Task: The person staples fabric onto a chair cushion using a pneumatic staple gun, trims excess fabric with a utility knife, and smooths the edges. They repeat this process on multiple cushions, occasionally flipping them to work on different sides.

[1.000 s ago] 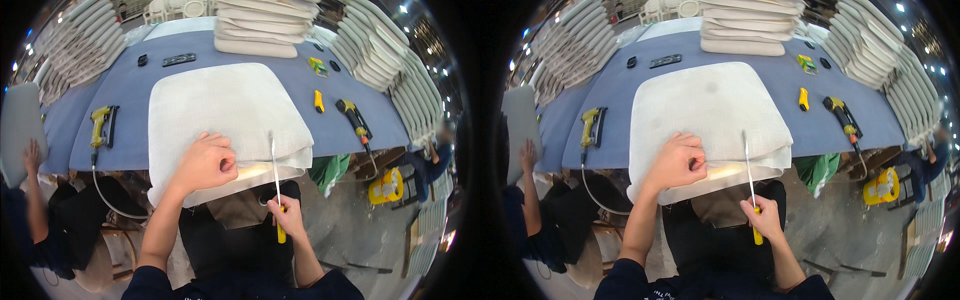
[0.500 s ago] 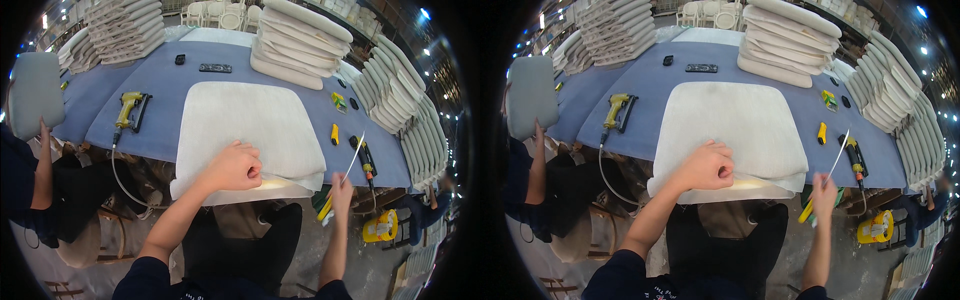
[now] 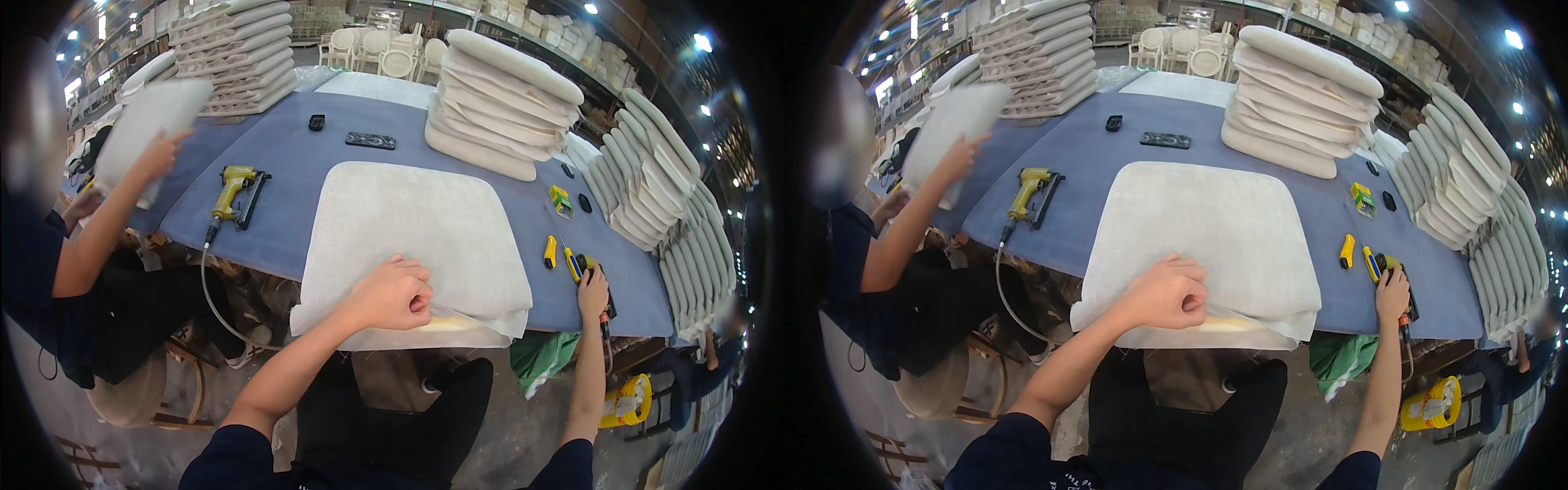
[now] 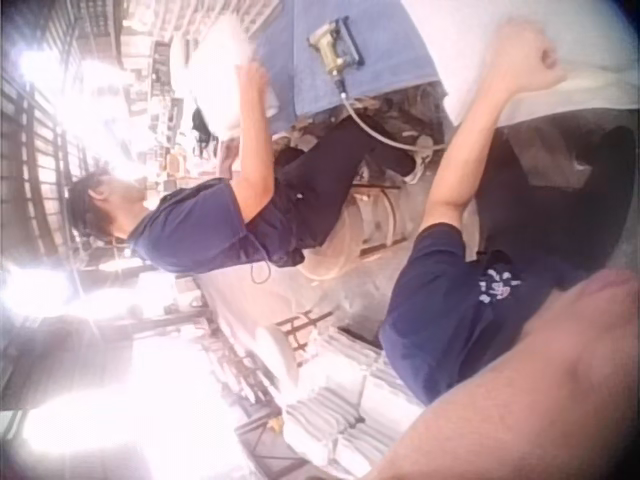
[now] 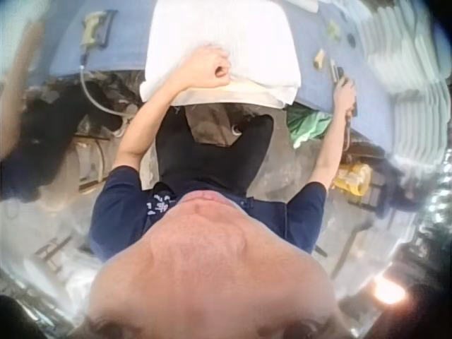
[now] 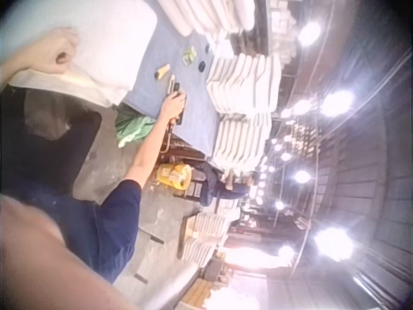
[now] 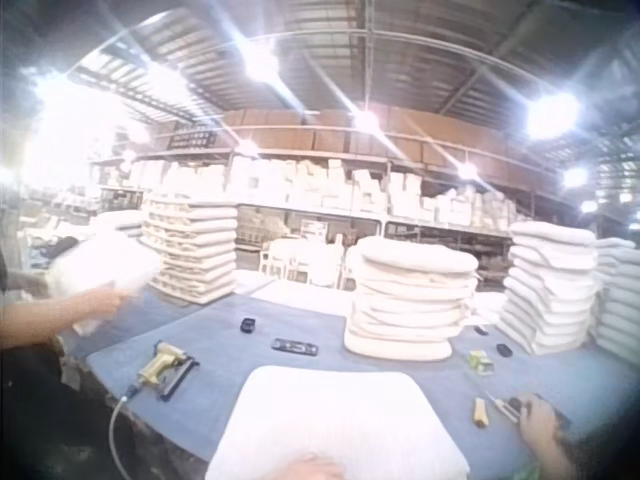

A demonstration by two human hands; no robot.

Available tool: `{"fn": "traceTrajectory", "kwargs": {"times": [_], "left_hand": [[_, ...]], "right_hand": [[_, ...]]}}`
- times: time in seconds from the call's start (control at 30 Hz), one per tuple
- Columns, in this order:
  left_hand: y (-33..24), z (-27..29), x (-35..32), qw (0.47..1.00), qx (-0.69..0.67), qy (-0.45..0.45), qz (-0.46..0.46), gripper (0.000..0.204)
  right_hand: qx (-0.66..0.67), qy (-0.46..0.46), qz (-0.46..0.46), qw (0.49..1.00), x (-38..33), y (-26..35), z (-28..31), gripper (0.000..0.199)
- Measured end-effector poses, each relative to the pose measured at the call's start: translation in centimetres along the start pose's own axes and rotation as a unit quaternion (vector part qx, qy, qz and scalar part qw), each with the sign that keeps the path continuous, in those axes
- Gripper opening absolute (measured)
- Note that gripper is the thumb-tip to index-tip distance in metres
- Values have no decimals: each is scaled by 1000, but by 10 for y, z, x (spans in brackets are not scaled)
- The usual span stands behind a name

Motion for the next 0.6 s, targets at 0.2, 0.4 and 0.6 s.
{"fn": "traceTrajectory", "kwargs": {"times": [0.2, 0.4, 0.6], "left_hand": [[-12, 3, -14, 994, 98, -21, -42, 23], [-32, -20, -23, 965, 216, -61, -131, 27], [-27, -29, -29, 948, 276, -66, -146, 24]], "right_hand": [[-194, 71, -103, 973, -20, 2, -7, 48], [-108, 216, -70, 968, 8, -37, -17, 61], [-56, 219, -45, 973, -9, -53, 18, 60]]}}
Point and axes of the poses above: each hand's wrist, its own x-axis towards the middle knuckle, its own z-axis out of the back of the hand, y = z × x, the point moved 5 cm from there along x, towards the middle knuckle, and after that the axes turned 3 degrees about -z, right-handed, at the moved point
